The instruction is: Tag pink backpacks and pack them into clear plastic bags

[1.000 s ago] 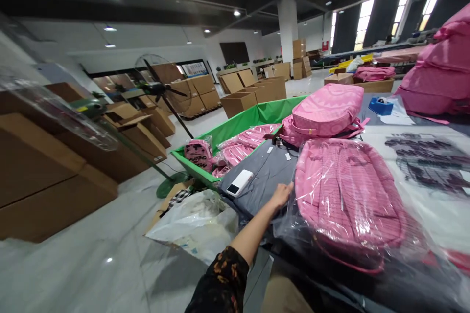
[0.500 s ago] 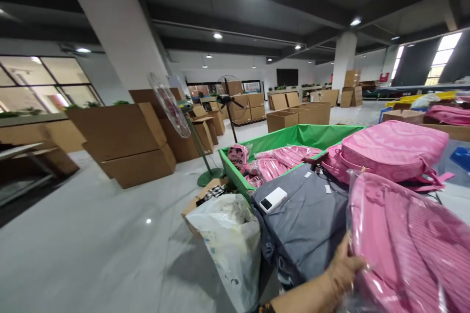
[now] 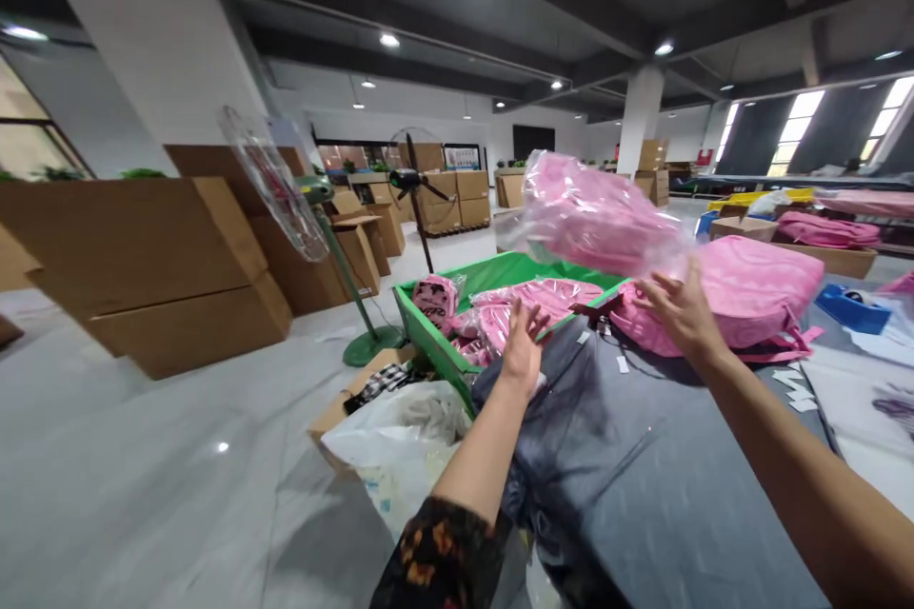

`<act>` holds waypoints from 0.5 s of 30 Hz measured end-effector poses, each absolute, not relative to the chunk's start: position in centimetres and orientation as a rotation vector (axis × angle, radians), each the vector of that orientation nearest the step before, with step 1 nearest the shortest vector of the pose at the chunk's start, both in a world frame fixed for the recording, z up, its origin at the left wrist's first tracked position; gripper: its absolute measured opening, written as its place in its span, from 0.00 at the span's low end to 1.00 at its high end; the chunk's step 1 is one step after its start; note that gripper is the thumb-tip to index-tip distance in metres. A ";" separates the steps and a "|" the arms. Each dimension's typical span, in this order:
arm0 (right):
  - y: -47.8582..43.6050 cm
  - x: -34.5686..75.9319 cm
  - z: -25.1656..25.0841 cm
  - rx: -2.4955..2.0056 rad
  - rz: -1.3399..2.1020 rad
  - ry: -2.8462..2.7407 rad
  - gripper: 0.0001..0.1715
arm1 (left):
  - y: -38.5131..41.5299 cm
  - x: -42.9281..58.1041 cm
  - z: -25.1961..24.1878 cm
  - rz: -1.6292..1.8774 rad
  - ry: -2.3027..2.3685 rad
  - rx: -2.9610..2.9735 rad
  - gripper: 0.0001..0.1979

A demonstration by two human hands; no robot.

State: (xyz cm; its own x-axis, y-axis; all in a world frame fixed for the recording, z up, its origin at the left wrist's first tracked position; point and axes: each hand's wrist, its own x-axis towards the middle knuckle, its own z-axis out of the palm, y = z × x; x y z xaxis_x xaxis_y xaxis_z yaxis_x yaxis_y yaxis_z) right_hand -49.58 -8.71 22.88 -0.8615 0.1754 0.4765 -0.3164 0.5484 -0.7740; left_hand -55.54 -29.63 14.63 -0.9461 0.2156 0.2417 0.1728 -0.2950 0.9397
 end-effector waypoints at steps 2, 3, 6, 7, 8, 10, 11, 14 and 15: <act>-9.3 -50.5 22.3 0.095 1.149 -2.478 0.29 | -27.7 -55.5 11.1 2.296 1.986 0.511 0.28; -9.4 -51.0 21.5 0.082 1.068 -2.597 0.27 | -26.9 -54.6 8.7 2.225 2.022 0.529 0.27; -7.6 -51.7 17.8 -0.025 0.896 -2.820 0.11 | -25.3 -50.8 0.7 2.082 2.113 0.583 0.21; -6.1 -51.6 16.4 -0.096 0.857 -2.853 0.13 | -25.0 -49.7 -1.9 2.044 2.137 0.602 0.18; -4.3 -51.4 15.2 -0.177 0.833 -2.874 0.19 | -24.9 -48.8 -4.3 2.004 2.172 0.640 0.14; 0.0 -50.8 13.8 -0.360 0.836 -2.867 0.30 | -24.9 -47.8 -8.2 1.803 2.358 0.865 0.11; 2.3 -50.7 13.6 -0.452 0.864 -2.841 0.33 | -24.9 -47.7 -9.6 1.688 2.416 0.956 0.13; 8.8 -51.5 14.0 -0.624 0.947 -2.724 0.42 | -24.8 -48.1 -12.3 1.576 2.525 0.990 0.17; 10.7 -52.3 14.1 -0.631 0.922 -2.644 0.43 | -24.7 -48.3 -12.7 1.614 2.553 0.938 0.16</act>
